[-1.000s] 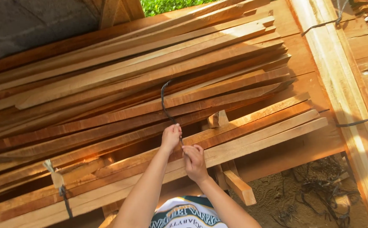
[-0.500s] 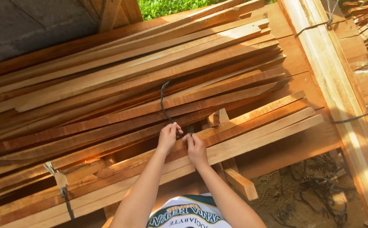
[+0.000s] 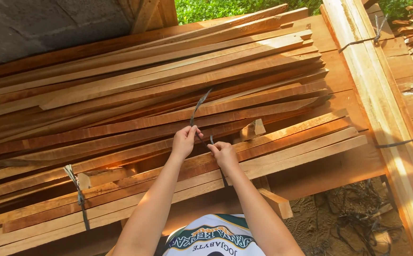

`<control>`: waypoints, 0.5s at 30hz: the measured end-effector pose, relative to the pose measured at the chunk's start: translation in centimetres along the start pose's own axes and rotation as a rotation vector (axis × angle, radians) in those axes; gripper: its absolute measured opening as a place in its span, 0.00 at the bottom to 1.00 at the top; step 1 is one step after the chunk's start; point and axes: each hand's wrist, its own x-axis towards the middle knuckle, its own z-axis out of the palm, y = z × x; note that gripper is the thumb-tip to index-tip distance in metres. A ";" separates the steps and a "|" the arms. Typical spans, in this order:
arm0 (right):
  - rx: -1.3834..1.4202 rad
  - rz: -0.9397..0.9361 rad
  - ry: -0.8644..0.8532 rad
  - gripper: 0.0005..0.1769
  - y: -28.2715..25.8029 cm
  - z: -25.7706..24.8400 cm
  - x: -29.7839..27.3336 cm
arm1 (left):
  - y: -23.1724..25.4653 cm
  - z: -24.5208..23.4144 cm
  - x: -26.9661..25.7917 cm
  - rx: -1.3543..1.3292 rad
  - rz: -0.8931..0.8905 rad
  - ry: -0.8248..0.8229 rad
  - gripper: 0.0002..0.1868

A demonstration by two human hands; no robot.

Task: Bundling multiple thin wood slats together using black ties or rubber bands.

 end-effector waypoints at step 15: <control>-0.234 -0.332 -0.180 0.11 1.1 -0.9 0.7 | 3.8 0.7 -0.3 -0.275 0.186 -0.274 0.23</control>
